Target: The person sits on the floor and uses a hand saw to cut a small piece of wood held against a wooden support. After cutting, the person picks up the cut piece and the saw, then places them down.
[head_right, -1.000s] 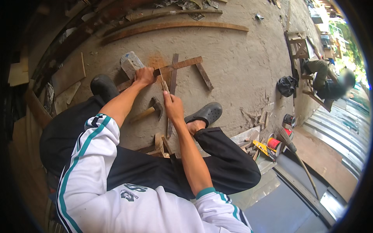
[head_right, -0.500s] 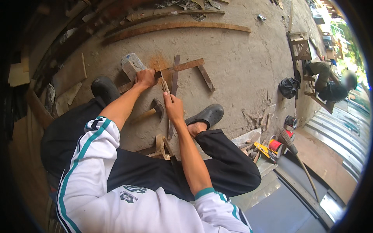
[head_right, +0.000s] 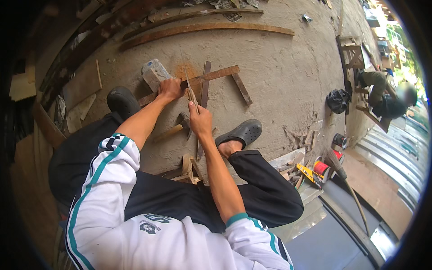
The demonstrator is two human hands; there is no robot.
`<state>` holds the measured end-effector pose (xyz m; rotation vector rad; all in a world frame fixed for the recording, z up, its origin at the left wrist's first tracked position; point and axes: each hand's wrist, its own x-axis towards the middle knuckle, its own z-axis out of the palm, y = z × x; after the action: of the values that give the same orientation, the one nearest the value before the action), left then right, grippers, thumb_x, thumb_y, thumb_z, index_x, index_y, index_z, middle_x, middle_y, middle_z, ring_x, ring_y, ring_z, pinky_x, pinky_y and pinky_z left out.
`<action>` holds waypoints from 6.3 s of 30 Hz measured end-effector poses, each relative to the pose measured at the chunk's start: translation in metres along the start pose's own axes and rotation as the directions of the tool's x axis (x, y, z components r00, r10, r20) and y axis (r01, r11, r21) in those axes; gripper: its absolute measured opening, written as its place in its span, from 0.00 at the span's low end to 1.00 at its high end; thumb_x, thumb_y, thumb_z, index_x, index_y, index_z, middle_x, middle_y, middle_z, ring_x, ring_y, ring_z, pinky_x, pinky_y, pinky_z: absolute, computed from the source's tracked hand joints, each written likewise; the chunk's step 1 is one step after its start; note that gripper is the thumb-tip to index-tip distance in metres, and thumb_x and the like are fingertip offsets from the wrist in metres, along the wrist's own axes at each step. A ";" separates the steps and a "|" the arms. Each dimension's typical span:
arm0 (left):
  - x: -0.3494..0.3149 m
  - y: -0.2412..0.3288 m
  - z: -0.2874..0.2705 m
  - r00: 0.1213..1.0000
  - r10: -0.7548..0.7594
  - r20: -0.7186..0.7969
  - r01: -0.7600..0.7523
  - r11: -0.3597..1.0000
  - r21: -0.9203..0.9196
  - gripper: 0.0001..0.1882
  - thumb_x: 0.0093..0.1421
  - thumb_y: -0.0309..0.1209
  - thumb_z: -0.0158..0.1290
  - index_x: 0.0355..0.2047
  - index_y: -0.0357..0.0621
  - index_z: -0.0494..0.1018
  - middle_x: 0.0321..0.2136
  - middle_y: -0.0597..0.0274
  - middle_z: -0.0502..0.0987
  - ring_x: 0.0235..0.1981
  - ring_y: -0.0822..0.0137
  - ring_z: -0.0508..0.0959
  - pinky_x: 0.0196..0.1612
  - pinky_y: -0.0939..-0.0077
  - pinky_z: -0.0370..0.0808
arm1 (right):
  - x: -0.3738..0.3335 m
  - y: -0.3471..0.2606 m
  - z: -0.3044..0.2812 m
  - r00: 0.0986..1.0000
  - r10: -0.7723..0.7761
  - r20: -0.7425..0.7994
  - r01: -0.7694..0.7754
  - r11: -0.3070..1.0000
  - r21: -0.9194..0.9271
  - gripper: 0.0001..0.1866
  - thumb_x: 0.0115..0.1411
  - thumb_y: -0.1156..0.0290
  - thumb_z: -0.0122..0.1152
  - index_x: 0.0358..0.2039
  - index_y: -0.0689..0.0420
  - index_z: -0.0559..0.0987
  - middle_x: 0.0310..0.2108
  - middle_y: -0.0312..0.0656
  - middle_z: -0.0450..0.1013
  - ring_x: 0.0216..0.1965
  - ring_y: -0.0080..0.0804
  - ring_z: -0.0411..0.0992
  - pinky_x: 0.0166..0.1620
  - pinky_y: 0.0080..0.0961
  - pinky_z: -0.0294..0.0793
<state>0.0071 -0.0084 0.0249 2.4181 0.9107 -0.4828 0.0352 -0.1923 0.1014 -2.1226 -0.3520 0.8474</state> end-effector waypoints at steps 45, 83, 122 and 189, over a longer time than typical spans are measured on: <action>0.002 -0.020 0.011 0.998 0.043 -0.048 -0.041 0.999 0.025 0.13 0.55 0.38 0.55 0.36 0.44 0.80 0.33 0.43 0.82 0.38 0.44 0.83 0.42 0.53 0.80 | -0.102 -0.011 -0.041 0.998 0.025 0.051 -0.020 0.995 -0.093 0.25 0.69 0.55 0.51 0.33 0.69 0.79 0.19 0.59 0.69 0.24 0.43 0.75 0.32 0.41 0.69; 0.002 -0.016 0.019 0.996 0.046 -0.076 -0.046 0.999 -0.004 0.16 0.55 0.42 0.58 0.37 0.45 0.81 0.35 0.45 0.82 0.39 0.45 0.83 0.43 0.54 0.80 | -0.056 -0.016 -0.033 0.989 0.108 0.104 -0.108 0.994 -0.009 0.30 0.70 0.50 0.48 0.22 0.66 0.71 0.15 0.43 0.64 0.20 0.30 0.64 0.28 0.35 0.63; 0.004 -0.020 0.017 1.000 0.020 -0.024 -0.019 0.999 0.037 0.16 0.55 0.44 0.59 0.33 0.44 0.80 0.32 0.44 0.82 0.38 0.46 0.83 0.41 0.54 0.80 | -0.189 -0.002 -0.078 0.978 0.186 0.097 -0.191 0.980 0.048 0.28 0.73 0.54 0.47 0.17 0.59 0.67 0.14 0.30 0.61 0.18 0.16 0.58 0.21 0.23 0.53; 0.006 -0.028 0.022 0.998 0.010 -0.065 -0.014 0.999 -0.052 0.14 0.54 0.37 0.57 0.35 0.41 0.81 0.33 0.43 0.82 0.40 0.43 0.83 0.45 0.54 0.79 | -0.087 0.011 -0.026 0.998 -0.058 0.021 0.058 0.998 0.010 0.29 0.70 0.53 0.52 0.18 0.62 0.68 0.14 0.33 0.62 0.18 0.21 0.58 0.22 0.28 0.56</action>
<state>-0.0107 0.0003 -0.0055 2.4021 0.9237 -0.3732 -0.0114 -0.2583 0.1445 -2.0859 -0.4181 0.8367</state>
